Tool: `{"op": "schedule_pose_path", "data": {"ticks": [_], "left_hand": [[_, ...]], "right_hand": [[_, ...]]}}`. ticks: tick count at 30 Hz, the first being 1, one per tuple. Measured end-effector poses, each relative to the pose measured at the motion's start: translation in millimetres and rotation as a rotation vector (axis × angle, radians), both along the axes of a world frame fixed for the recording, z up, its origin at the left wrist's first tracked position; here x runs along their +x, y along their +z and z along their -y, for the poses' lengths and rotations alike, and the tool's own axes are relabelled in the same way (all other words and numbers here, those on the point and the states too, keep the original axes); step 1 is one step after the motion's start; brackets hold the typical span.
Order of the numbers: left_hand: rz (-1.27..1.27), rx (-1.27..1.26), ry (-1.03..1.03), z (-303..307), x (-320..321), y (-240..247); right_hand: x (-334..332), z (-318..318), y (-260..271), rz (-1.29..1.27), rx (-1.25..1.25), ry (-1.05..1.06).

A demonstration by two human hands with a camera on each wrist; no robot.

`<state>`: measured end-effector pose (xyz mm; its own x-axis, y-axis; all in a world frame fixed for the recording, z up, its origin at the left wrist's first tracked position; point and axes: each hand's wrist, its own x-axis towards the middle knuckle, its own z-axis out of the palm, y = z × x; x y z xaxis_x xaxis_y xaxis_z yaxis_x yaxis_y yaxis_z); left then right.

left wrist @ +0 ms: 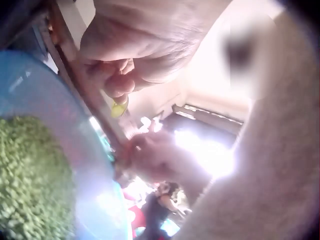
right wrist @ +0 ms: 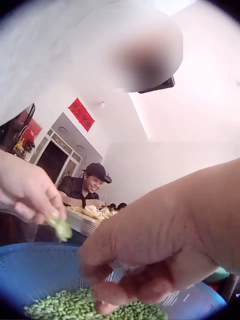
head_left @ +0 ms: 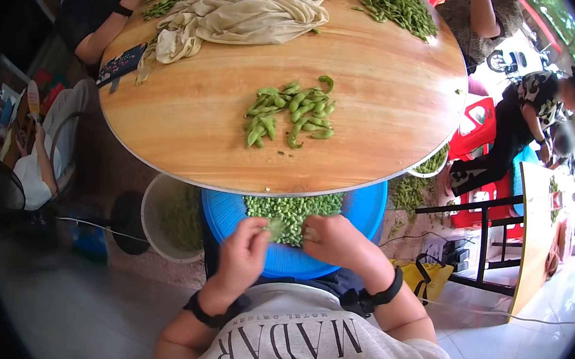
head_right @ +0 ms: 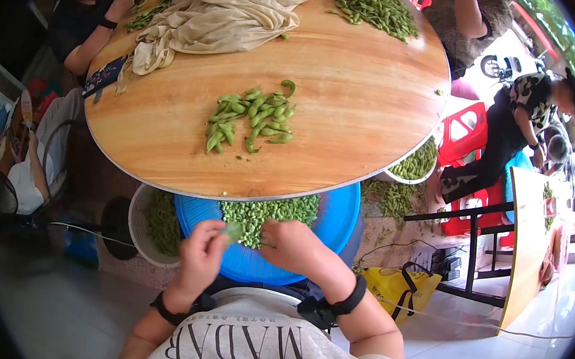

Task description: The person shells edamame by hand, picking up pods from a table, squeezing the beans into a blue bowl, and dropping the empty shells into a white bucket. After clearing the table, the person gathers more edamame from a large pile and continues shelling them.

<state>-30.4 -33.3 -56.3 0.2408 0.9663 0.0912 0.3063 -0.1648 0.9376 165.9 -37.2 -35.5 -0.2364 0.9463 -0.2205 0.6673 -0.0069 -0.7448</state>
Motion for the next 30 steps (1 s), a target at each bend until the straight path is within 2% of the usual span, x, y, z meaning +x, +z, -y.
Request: {"op": "schedule_pose_path", "data": {"ticks": [2,3,4,6,8,9,12,13,15,19,22,24,25,29,30], "left_hand": [[-0.12,0.083,0.117,-13.4,-37.7,-21.2],[-0.171,-0.01,0.196,-18.2,-55.2,-20.6],[-0.22,-0.103,0.276,-23.3,-71.8,-19.0],[-0.655,-0.112,0.285,-31.8,-108.1,-20.3],[-0.964,-0.135,0.243,-36.5,-120.0,-6.7],[-1.069,-0.045,0.195,-37.9,-131.2,-14.2],[-0.4,-0.521,0.194,-47.6,-104.5,15.3],[-0.152,-0.593,0.156,-47.7,-94.9,19.1],[0.056,-0.582,0.008,-50.2,-77.1,32.6],[0.435,-0.539,-0.045,-63.0,-31.0,57.4],[0.774,-0.73,-0.017,-75.0,7.5,60.2],[0.816,-0.74,-0.1,-78.7,20.1,51.2],[0.836,-0.744,-0.145,-78.7,22.4,48.1],[0.604,-0.627,-0.149,-66.8,23.1,48.1],[0.571,-0.6,-0.137,-63.9,22.6,51.8]], "right_hand": [[12.9,-3.9,15.0,0.187,-0.079,0.135],[18.4,-8.6,27.6,0.2,-0.081,0.144],[23.7,-17.7,33.7,0.144,0.058,0.101],[33.5,-42.2,43.0,0.032,0.336,0.016],[30.2,-76.7,50.5,0.084,0.503,-0.16],[30.6,-94.4,51.2,0.116,0.536,-0.12],[28.4,-130.6,39.6,0.215,0.573,0.015],[26.2,-137.9,32.7,0.249,0.55,0.066],[23.0,-142.7,34.0,0.349,0.529,0.129],[22.0,-136.1,37.4,-0.069,0.69,0.065],[10.1,-110.9,47.1,-0.209,0.701,0.094],[0.2,-92.2,46.3,-0.224,0.688,0.173],[-0.3,-83.6,42.1,-0.121,0.677,0.182],[13.1,-63.0,48.4,-0.448,0.454,0.079],[19.0,-57.4,47.0,-0.587,0.271,-0.004]]}}
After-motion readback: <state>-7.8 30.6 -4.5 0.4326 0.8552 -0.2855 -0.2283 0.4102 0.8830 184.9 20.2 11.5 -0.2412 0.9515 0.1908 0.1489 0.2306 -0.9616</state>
